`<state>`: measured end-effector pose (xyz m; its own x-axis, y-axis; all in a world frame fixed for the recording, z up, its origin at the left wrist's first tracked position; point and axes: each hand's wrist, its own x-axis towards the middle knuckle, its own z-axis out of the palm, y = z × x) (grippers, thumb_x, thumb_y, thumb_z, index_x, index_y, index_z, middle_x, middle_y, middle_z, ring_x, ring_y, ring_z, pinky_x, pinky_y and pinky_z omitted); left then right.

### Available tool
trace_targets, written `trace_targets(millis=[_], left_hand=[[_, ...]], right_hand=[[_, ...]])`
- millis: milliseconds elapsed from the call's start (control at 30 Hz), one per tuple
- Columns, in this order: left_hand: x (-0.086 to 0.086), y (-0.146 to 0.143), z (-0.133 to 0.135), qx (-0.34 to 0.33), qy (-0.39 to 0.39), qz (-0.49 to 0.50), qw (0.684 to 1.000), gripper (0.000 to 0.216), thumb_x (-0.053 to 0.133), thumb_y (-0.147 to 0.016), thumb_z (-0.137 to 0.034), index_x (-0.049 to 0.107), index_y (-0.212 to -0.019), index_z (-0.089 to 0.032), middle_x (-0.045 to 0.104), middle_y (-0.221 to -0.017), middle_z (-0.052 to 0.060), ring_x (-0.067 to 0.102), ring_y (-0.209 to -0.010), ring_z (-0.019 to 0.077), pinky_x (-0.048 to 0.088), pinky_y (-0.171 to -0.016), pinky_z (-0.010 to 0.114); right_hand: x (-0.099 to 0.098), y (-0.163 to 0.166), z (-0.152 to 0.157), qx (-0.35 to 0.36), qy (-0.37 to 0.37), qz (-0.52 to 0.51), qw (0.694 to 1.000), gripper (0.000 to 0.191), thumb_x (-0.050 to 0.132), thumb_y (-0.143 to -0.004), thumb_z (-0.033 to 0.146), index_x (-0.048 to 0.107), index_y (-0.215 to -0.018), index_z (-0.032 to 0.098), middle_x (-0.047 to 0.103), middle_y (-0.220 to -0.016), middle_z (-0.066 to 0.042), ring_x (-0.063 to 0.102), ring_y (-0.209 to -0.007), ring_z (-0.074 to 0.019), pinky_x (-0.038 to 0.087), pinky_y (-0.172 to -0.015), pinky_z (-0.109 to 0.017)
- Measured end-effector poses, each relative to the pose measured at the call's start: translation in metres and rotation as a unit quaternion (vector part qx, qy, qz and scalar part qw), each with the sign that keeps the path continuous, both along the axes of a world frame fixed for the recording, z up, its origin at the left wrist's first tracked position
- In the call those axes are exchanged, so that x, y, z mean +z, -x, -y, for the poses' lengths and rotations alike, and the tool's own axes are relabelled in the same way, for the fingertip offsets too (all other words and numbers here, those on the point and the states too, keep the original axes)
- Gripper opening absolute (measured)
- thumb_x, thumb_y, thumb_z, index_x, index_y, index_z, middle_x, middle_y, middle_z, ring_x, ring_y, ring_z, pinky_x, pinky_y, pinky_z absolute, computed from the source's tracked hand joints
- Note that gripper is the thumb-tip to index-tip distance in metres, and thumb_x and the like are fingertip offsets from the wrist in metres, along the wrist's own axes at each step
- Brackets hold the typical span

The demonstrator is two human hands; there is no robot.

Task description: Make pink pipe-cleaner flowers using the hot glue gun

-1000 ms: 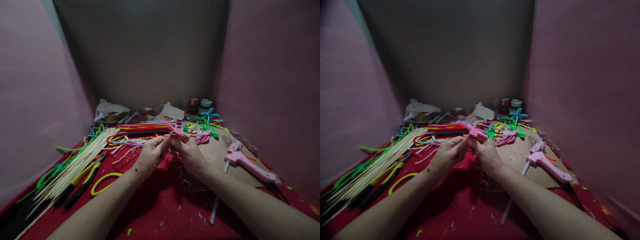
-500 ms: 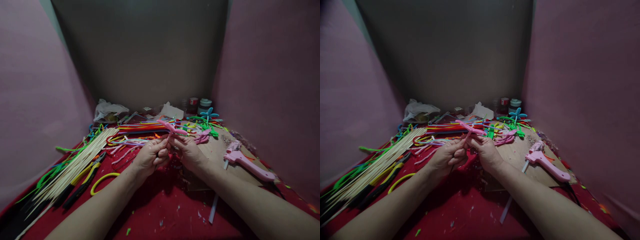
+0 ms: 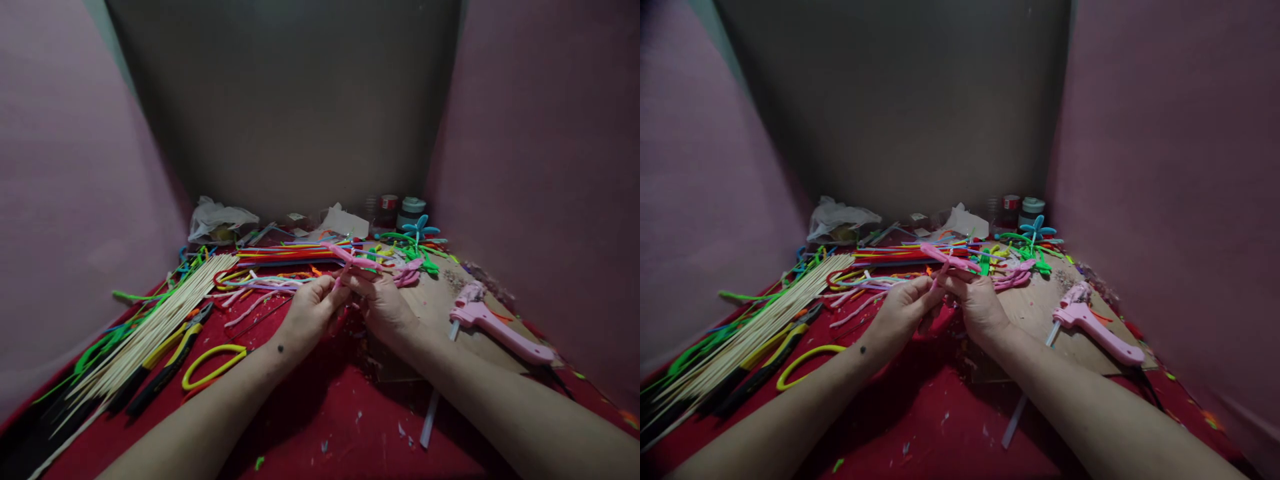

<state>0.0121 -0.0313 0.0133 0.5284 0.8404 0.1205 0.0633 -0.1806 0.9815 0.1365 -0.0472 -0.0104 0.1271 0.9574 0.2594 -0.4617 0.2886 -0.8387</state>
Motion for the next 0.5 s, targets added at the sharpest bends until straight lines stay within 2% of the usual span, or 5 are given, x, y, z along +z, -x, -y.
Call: trace_targets(millis=[167,267,367,500], left_hand=[[-0.0052,0.0001,0.0000,0.068,-0.155,-0.024,0.985,0.030,0.055,-0.080,-0.035,0.049,-0.057,-0.017,0.042,-0.048,-0.005,0.033,-0.045,0.0068,0.026,-0.046,0.020],[-0.0060,0.0016,-0.0015,0.078,-0.193,-0.030,0.978,0.030,0.053,-0.082,-0.031,0.048,-0.055,-0.017,0.041,-0.049,-0.005,0.033,-0.047,0.0071,0.027,-0.049,0.020],[-0.0038,0.0019,-0.0027,0.072,-0.150,-0.027,0.986,0.029,0.054,-0.081,-0.033,0.051,-0.058,-0.016,0.040,-0.050,-0.005,0.032,-0.047,0.0068,0.025,-0.048,0.020],[0.0019,-0.0001,-0.0028,0.040,-0.007,0.045,0.998,0.026,0.057,-0.078,-0.035,0.051,-0.061,-0.015,0.037,-0.047,-0.007,0.026,-0.042,0.0049,0.020,-0.042,0.019]], right_hand=[[-0.0008,0.0019,-0.0010,-0.012,0.003,-0.004,1.000,0.007,0.069,-0.067,0.026,0.065,-0.068,0.021,0.059,-0.060,0.002,0.040,-0.052,-0.0112,0.031,-0.052,-0.026],[-0.0011,0.0025,-0.0011,-0.013,0.005,-0.011,1.000,0.012,0.071,-0.066,0.029,0.064,-0.069,0.021,0.059,-0.062,0.002,0.039,-0.051,-0.0104,0.032,-0.051,-0.026],[0.0003,0.0023,0.0002,-0.003,0.000,-0.010,1.000,0.015,0.072,-0.065,0.032,0.064,-0.070,0.020,0.059,-0.064,0.001,0.041,-0.053,-0.0105,0.034,-0.051,-0.026],[0.0055,0.0018,0.0034,0.020,0.007,-0.010,1.000,0.014,0.071,-0.068,0.032,0.066,-0.071,0.020,0.058,-0.065,0.001,0.042,-0.054,-0.0100,0.035,-0.053,-0.025]])
